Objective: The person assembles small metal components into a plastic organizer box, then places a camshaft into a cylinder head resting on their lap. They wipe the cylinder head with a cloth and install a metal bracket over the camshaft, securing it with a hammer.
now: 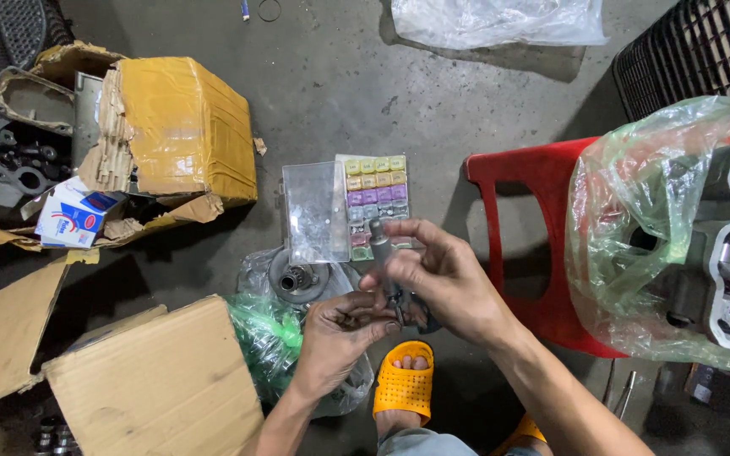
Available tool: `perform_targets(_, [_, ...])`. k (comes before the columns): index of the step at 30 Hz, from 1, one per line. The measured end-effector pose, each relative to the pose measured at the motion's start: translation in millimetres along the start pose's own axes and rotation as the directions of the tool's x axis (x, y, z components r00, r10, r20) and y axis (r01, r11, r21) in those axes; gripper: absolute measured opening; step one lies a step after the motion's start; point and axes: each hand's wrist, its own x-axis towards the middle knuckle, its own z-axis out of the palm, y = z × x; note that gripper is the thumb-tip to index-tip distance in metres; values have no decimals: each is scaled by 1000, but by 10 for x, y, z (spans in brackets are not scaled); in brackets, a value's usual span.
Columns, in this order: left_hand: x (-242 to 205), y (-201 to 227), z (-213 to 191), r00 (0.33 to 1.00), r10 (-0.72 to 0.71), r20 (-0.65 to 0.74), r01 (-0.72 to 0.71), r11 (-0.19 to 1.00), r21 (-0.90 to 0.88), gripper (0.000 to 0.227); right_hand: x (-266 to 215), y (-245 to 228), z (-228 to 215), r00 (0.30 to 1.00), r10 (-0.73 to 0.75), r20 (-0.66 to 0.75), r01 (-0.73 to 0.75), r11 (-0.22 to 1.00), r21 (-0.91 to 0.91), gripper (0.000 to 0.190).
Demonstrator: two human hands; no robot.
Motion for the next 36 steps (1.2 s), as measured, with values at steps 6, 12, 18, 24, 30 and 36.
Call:
perform_targets(6, [1, -11, 28, 999, 35, 38, -34, 999, -27, 29, 6, -56, 9, 999, 33, -20, -33, 999, 8, 22])
perform_targets(12, [9, 56, 68, 995, 16, 95, -13, 999, -34, 30, 17, -77, 16, 999, 30, -30, -28, 997, 72, 25])
perform_targets(18, [46, -33, 66, 997, 43, 71, -55, 981, 187, 13, 48, -15, -14, 997, 49, -54, -46, 997, 55, 34])
perform_targets(24, [212, -526, 42, 995, -19, 94, 28, 995, -93, 15, 109, 223, -141, 992, 62, -108, -80, 982, -169, 12])
perform_targets(30, [232, -800, 49, 984, -163, 67, 172, 973, -155, 16, 166, 465, -108, 964, 49, -262, -173, 861, -479, 25])
perform_targets(36, [272, -979, 13, 963, -258, -72, 241, 953, -182, 15, 255, 778, -64, 941, -338, 15, 150, 377, -914, 8])
